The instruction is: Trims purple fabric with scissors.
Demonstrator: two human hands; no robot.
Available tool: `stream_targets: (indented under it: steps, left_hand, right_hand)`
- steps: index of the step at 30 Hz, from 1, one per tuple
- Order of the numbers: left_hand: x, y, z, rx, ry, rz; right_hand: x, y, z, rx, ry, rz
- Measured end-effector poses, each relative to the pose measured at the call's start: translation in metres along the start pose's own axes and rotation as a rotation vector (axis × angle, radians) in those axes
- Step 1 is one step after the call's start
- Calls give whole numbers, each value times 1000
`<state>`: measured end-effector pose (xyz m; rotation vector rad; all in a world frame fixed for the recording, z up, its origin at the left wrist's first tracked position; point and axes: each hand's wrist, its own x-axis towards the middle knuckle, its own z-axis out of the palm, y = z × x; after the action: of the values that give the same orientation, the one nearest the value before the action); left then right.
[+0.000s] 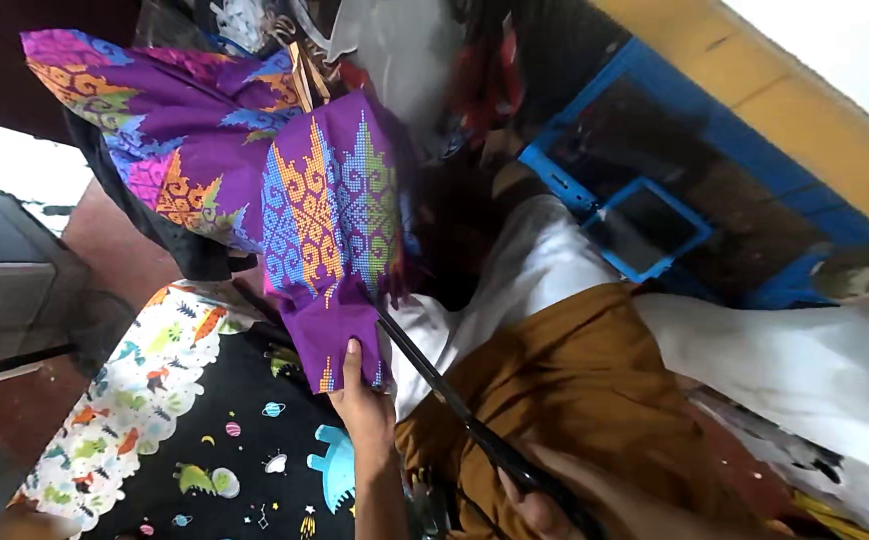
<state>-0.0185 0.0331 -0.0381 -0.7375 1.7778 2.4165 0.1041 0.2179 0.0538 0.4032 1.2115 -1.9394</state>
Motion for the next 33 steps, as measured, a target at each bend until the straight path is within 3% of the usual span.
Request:
stream_targets:
  steps: [24,29,33]
  left_hand:
    - [-1,23,-18,-25,73,122]
    - [2,46,-37,39,144,143]
    - [5,58,-54,54,158,164]
  right_hand:
    - [14,2,-13,-142,-39,-63]
    - [32,-48,-16,-325,-79,127]
    - [44,-55,-18,-452,-70,121]
